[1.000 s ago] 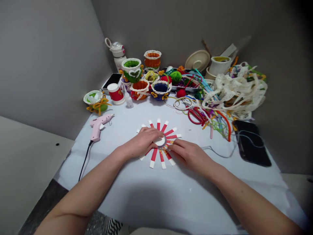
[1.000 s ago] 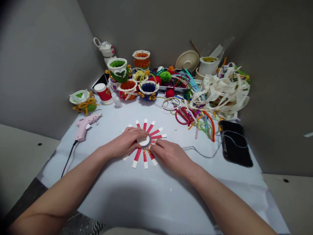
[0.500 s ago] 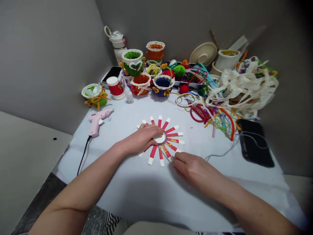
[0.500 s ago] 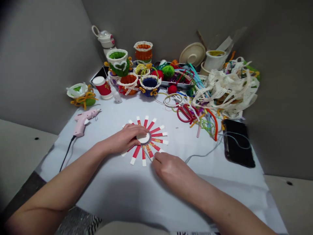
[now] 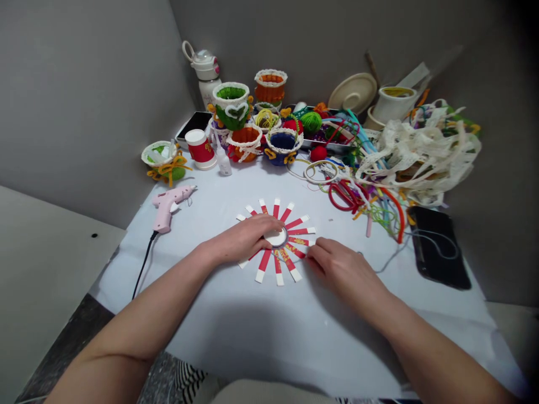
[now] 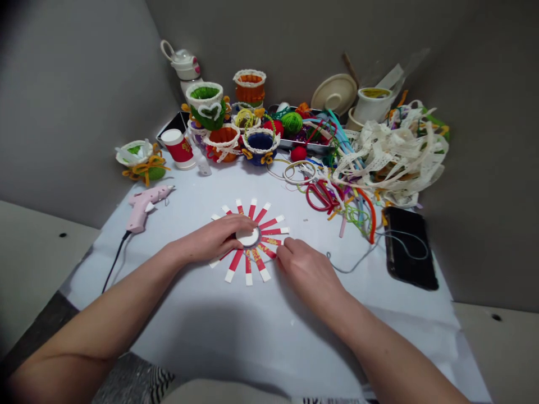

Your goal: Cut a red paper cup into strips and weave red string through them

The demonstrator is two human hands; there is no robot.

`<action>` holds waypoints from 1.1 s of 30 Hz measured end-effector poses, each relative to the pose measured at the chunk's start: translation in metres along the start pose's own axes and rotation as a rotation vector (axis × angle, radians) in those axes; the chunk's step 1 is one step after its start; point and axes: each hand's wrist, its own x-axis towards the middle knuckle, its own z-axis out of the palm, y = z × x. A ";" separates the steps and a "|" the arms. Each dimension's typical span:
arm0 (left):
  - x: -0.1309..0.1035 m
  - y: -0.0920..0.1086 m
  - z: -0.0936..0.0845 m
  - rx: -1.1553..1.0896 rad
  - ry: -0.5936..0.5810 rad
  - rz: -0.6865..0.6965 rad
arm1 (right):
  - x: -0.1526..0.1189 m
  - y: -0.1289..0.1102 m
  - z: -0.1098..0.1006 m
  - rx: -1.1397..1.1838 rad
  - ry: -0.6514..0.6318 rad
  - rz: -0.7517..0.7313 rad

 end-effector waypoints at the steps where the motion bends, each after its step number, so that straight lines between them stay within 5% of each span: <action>1: 0.000 0.000 0.000 -0.013 0.003 0.002 | 0.005 0.002 0.003 0.040 0.029 0.010; 7: 0.000 0.005 -0.001 -0.049 -0.025 0.033 | 0.032 0.008 0.021 0.209 0.242 0.145; 13: -0.001 0.009 -0.004 -0.057 -0.023 0.030 | 0.035 0.009 0.021 0.239 0.198 0.189; 24: 0.002 0.015 0.001 0.013 -0.007 0.064 | 0.028 0.000 0.013 0.253 0.254 -0.077; 33: 0.008 0.020 0.010 0.048 0.038 0.048 | 0.034 -0.003 0.019 0.241 0.243 -0.121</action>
